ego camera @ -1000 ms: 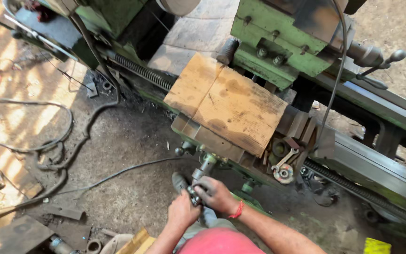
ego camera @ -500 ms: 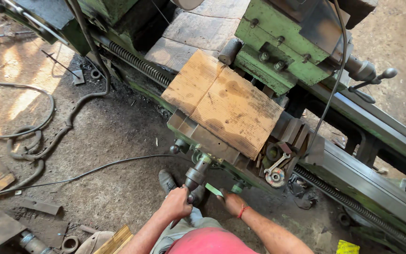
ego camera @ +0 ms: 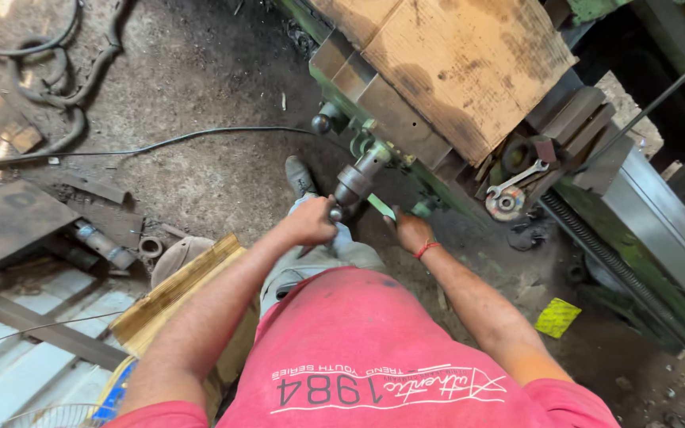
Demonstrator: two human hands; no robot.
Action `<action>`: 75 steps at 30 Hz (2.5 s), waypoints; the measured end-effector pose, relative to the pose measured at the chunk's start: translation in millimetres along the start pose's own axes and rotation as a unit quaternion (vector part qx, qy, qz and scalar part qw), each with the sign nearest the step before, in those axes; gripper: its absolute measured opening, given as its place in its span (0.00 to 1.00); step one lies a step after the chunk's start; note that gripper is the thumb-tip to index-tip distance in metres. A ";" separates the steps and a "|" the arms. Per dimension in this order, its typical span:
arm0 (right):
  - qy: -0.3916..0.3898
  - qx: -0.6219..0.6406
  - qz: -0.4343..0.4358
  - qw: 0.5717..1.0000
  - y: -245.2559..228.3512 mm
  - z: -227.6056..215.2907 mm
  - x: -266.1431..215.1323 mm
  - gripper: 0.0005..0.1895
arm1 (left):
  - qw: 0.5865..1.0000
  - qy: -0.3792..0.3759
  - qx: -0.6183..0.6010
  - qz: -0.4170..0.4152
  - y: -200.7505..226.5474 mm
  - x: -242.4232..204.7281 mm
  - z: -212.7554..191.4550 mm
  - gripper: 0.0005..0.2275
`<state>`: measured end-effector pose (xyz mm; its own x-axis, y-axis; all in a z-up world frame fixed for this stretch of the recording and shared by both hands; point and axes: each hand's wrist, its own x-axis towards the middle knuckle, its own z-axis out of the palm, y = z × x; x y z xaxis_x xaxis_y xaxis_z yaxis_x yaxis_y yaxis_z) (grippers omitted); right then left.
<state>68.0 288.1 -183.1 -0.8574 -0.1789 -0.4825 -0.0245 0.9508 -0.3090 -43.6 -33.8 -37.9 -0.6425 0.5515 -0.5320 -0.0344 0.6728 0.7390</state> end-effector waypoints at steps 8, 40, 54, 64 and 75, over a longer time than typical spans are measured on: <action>0.007 0.013 0.000 1.000 -1.9 0.9 2.2 0.28 | 0.921 -0.258 -0.292 -0.022 -57.1 35.2 -49.7 0.27; -0.061 -0.003 0.065 0.996 -36.3 -28.3 12.0 0.30 | 0.926 0.064 0.274 0.250 -31.7 28.7 -18.4 0.14; -0.039 -0.002 0.058 0.998 -46.5 -52.0 3.7 0.29 | 0.935 0.058 0.236 0.258 -41.7 37.2 -5.1 0.13; -0.099 0.019 0.084 0.991 -45.5 -53.8 10.4 0.30 | 0.939 0.059 0.226 0.252 -49.8 46.1 -0.4 0.11; -0.091 0.015 0.080 0.993 -48.5 -59.0 10.6 0.31 | 0.941 0.094 0.173 0.274 -66.7 55.7 14.4 0.11</action>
<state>29.8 255.0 -124.8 -0.7417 -0.0723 -0.6668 0.1212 0.9633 -0.2394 -66.1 -40.9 -122.8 -0.6165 0.7874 -0.0029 0.5729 0.4511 0.6843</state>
